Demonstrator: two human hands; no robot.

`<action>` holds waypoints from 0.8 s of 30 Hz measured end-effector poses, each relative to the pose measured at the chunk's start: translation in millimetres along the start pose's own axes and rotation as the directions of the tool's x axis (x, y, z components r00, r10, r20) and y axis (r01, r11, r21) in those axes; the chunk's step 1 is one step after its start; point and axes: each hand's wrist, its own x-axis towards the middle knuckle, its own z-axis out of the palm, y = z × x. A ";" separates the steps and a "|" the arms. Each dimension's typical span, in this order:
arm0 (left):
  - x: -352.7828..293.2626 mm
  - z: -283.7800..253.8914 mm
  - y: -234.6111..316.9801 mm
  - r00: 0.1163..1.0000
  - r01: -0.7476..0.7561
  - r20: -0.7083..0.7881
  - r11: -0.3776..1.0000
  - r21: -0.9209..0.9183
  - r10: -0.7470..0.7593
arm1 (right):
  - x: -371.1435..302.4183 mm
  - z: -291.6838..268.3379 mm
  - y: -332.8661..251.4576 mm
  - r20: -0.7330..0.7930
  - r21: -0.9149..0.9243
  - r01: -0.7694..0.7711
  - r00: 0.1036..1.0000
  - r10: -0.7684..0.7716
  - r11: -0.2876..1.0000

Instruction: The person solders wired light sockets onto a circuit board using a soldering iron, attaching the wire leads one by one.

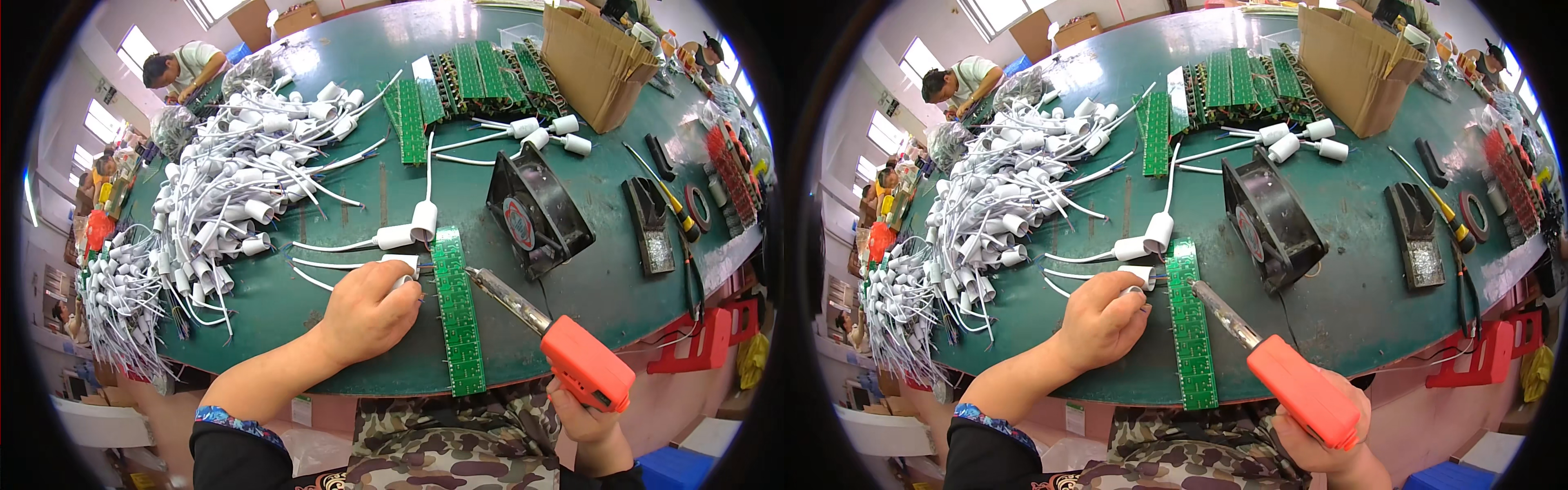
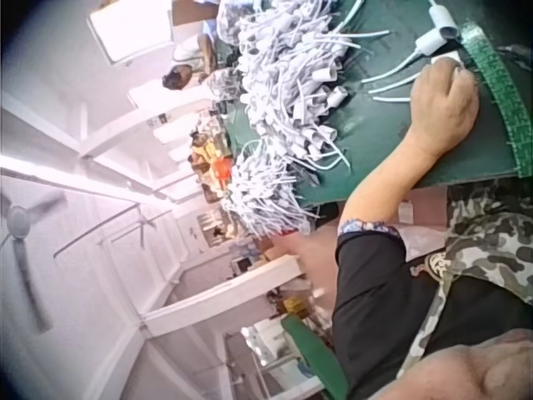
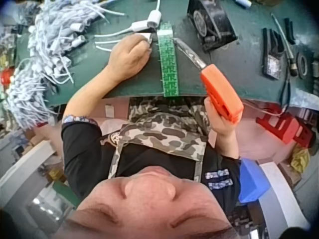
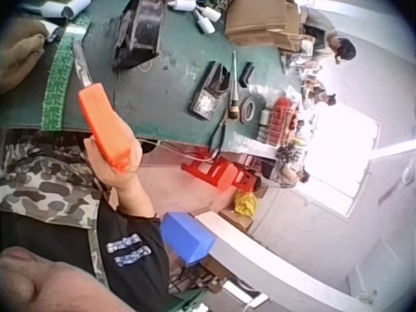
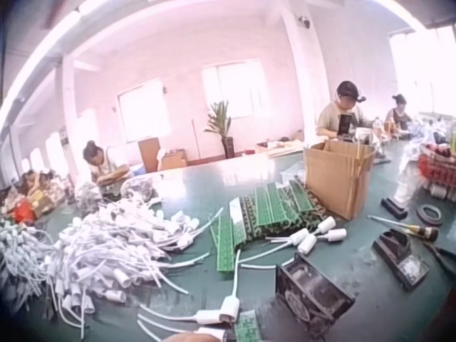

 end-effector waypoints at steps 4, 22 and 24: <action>2.4 -3.4 2.8 1.000 0.000 0.022 1.000 0.016 -0.001 | -0.5 -0.9 1.6 0.043 0.035 0.015 0.999 -0.017 0.999; 4.6 0.9 4.2 1.000 -0.016 -0.027 1.000 0.013 0.016 | 4.1 -4.1 11.3 0.107 -0.038 0.192 0.977 -0.187 0.981; 8.3 0.8 6.4 0.999 -0.042 0.005 0.992 0.117 0.041 | 8.7 -2.8 12.1 0.127 -0.050 0.224 0.968 -0.217 0.973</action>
